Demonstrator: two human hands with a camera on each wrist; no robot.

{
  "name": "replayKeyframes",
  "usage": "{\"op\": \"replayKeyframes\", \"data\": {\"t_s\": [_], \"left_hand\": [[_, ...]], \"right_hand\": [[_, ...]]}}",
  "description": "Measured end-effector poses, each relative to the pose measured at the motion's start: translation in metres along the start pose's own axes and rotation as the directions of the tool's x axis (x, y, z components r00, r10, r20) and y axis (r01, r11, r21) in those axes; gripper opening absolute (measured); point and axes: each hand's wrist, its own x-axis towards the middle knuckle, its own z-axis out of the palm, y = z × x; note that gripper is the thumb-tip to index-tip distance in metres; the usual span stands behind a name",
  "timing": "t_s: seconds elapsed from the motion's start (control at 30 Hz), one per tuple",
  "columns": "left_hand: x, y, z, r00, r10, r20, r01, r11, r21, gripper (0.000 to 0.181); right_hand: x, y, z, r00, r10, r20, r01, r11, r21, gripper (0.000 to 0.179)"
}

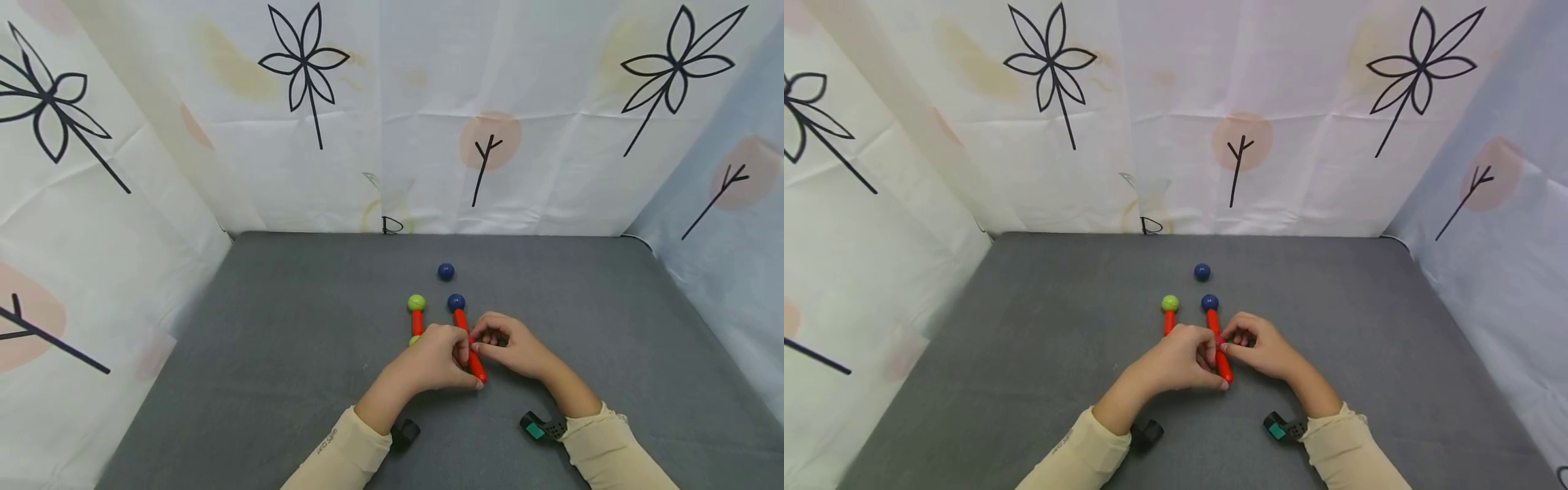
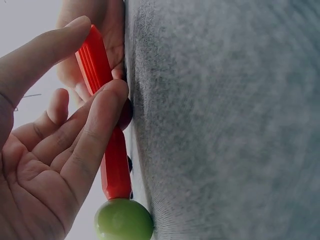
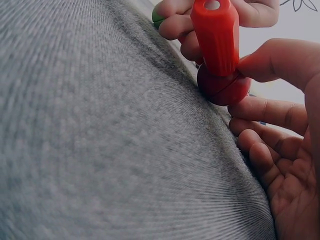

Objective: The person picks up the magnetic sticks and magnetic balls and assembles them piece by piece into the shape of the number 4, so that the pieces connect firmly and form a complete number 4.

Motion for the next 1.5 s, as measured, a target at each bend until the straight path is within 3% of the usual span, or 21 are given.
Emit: {"op": "replayKeyframes", "data": {"t_s": [0.3, 0.73, 1.07, 1.2, 1.27, 1.37, 1.5], "left_hand": [[-0.001, 0.0, 0.003, 1.0, -0.005, -0.001, 0.005, 1.0, 0.004, 0.037], [-0.002, 0.0, -0.003, 0.999, 0.002, 0.035, -0.001, 1.0, -0.027, 0.031], [-0.004, -0.002, -0.01, 0.999, 0.037, 0.01, -0.037, 0.998, -0.041, 0.019], [-0.005, -0.003, -0.02, 0.998, 0.047, -0.041, -0.048, 0.998, -0.044, 0.015], [-0.007, -0.004, -0.026, 0.996, 0.026, -0.087, -0.029, 0.999, -0.025, 0.017], [-0.009, -0.008, -0.035, 0.988, -0.045, -0.147, 0.05, 0.998, 0.029, 0.022], [-0.011, -0.019, -0.045, 0.974, -0.155, -0.166, 0.173, 0.98, 0.097, 0.029]], "right_hand": [[0.0, -0.002, 0.002, 1.0, -0.016, -0.007, 0.016, 1.0, -0.001, 0.015], [0.001, -0.002, 0.003, 1.0, 0.028, -0.011, -0.029, 0.999, -0.025, 0.013], [0.0, -0.005, 0.003, 1.0, 0.018, -0.01, -0.018, 1.0, -0.016, 0.013], [0.0, -0.004, 0.003, 1.0, 0.01, -0.015, -0.011, 0.999, -0.034, 0.013], [0.0, -0.002, 0.003, 1.0, 0.014, -0.017, -0.015, 0.999, -0.044, 0.014], [0.001, 0.0, 0.002, 0.999, 0.03, -0.019, -0.031, 0.998, -0.058, 0.014], [0.0, -0.001, 0.003, 0.999, 0.049, -0.021, -0.051, 0.996, -0.067, 0.013]]}}
